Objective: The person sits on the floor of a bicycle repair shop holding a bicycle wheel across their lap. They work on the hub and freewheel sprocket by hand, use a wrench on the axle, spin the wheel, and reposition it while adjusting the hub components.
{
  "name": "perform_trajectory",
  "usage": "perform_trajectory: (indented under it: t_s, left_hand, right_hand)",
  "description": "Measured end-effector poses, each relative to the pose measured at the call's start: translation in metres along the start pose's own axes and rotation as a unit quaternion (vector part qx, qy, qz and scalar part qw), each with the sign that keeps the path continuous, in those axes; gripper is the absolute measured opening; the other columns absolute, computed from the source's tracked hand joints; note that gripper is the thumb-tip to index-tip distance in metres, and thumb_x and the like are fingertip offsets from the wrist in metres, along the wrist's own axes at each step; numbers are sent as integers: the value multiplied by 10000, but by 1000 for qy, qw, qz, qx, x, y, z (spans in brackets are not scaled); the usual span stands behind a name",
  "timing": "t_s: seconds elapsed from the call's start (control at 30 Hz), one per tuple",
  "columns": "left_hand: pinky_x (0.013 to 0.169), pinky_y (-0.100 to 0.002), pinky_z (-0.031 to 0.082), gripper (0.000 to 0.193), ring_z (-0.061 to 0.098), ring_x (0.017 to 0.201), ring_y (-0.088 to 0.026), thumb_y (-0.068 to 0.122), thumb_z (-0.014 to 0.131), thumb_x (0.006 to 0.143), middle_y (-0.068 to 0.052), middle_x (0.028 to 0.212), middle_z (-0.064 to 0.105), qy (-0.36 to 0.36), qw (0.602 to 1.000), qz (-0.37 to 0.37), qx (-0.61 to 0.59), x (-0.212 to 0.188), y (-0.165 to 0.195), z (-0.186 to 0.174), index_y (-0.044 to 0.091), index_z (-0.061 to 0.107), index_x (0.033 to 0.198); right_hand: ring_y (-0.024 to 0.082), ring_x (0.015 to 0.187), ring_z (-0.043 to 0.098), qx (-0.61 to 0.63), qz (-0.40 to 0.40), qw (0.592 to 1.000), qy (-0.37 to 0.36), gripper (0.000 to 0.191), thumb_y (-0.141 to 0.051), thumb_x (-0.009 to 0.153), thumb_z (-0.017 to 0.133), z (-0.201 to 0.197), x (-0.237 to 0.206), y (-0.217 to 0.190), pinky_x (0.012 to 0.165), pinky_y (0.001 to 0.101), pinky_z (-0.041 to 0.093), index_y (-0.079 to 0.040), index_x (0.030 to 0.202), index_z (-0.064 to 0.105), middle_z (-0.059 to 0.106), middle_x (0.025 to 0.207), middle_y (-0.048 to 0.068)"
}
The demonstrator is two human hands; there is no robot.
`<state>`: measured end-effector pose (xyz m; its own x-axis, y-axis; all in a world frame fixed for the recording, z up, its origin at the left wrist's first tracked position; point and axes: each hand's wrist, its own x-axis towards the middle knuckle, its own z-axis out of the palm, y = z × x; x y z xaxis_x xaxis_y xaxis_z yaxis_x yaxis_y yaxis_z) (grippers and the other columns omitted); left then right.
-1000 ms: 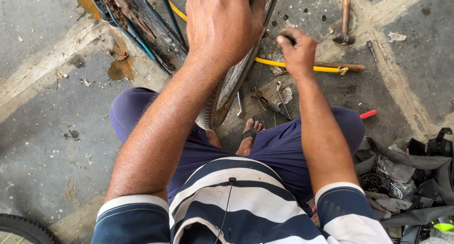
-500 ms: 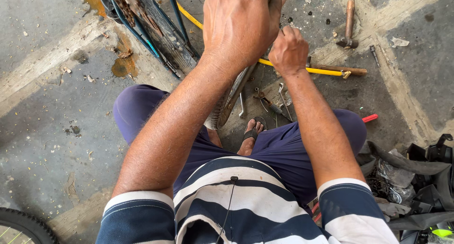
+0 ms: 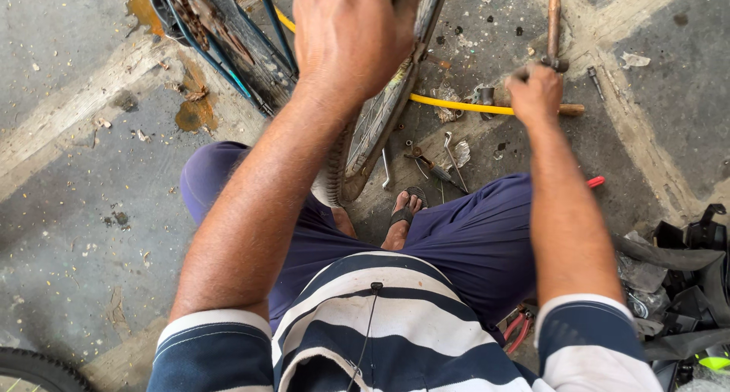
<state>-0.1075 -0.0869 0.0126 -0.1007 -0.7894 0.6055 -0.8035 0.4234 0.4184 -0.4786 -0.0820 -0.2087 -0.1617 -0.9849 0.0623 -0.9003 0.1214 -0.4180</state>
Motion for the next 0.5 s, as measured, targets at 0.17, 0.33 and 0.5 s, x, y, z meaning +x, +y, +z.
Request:
perform_trajectory:
  t_s: [0.17,0.33,0.5]
  left_hand:
    - [699,-534,495,250,683,766,-380,334,821,905,-148,820,727,-13,1000,9,12,-4,-7,-6,91,763,903]
    - [779,-534,483,281,665,868,-374,330,835,943,-140,894,708,-21,1000,12,3,-10,-14,-11,75,718,959]
    - [809,-550,477,489,637,948,-413,318,868,916,-199,997,644,-37,999,9,14,-11,-21,-23,-4,557,1112]
  right_hand:
    - [293,864,763,-9,76,949,-307,251,-165,827,792,-15,-28,40,817,433,578,-60,1056,799,789,940,169]
    - [312,1090,724,-190,-4,907,-377,302,-177,897,759,-9,-13,19,982,456,552,-166,1198,785,773,1172,175]
    - [429,1460,209,136,87,986,-43,1095,-40,755,847,-37,36,-18,1085,451,480,-274,1605,199,79,1616,292]
